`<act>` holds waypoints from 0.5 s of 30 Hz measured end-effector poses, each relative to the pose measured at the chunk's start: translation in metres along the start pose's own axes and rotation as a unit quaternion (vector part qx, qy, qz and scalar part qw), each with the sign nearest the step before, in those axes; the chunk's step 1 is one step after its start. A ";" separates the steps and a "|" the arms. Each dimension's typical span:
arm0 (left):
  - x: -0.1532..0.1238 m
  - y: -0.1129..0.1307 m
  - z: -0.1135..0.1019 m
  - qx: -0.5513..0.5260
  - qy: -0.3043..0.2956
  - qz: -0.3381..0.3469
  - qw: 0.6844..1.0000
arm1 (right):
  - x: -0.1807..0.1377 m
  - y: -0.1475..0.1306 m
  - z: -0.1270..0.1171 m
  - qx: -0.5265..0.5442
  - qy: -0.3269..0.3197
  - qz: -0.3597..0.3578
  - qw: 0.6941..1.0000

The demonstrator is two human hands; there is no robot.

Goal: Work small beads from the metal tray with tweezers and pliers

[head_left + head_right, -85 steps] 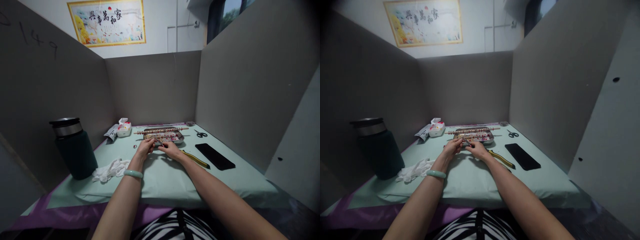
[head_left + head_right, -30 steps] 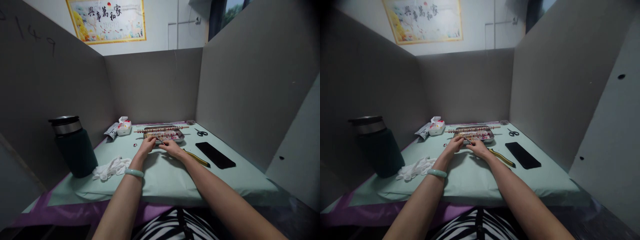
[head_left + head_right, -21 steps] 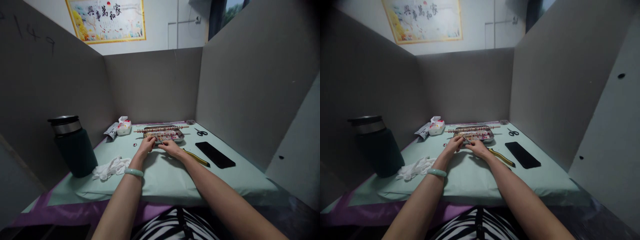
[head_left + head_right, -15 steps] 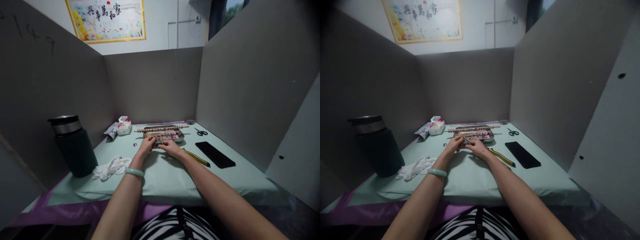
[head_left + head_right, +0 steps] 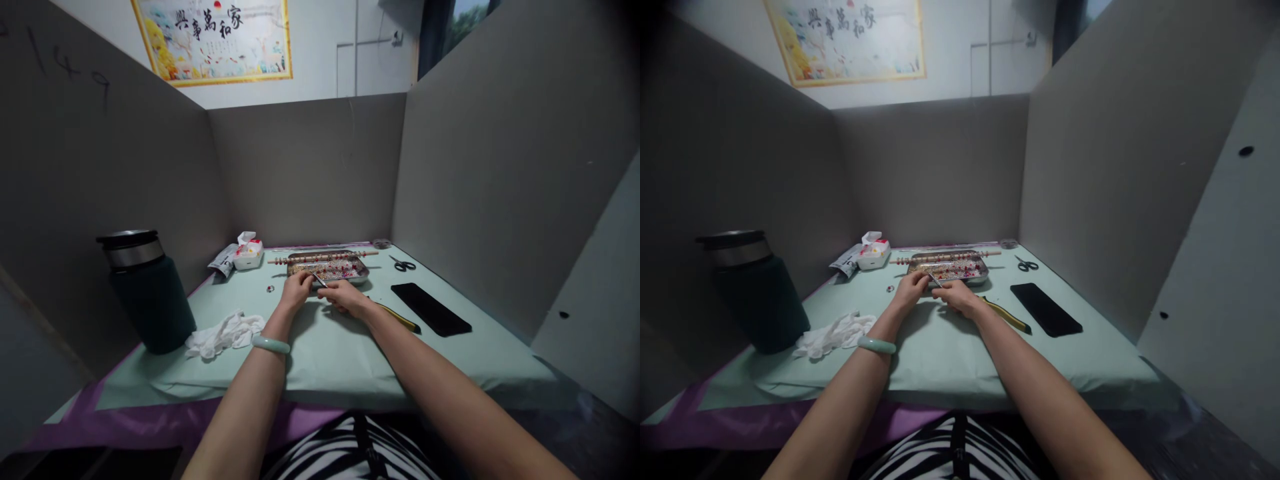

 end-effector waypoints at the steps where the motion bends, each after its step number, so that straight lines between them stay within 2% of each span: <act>1: -0.001 0.000 0.001 -0.015 -0.008 -0.017 1.000 | 0.000 0.000 -0.001 -0.009 0.012 -0.004 1.000; 4: -0.004 0.001 0.004 -0.082 -0.053 -0.080 0.992 | 0.001 -0.001 -0.002 -0.028 0.026 -0.016 0.999; 6: -0.006 0.003 0.004 -0.122 -0.067 -0.094 0.986 | 0.001 -0.002 -0.002 -0.038 0.028 -0.027 0.999; 11: -0.009 0.008 0.005 -0.215 -0.075 -0.093 0.969 | 0.002 -0.003 -0.004 -0.049 0.037 -0.050 0.997; 15: -0.007 0.006 0.006 -0.243 -0.073 -0.087 0.963 | 0.000 -0.007 -0.004 -0.064 0.040 -0.072 0.995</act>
Point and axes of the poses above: each hand's wrist, its own x-axis towards the middle knuckle, its own z-axis out of the palm, y = z × x, the point moved 4 cm from there along x, towards the middle knuckle, and after that the axes turned 6 degrees about z, right-handed, at the moved point
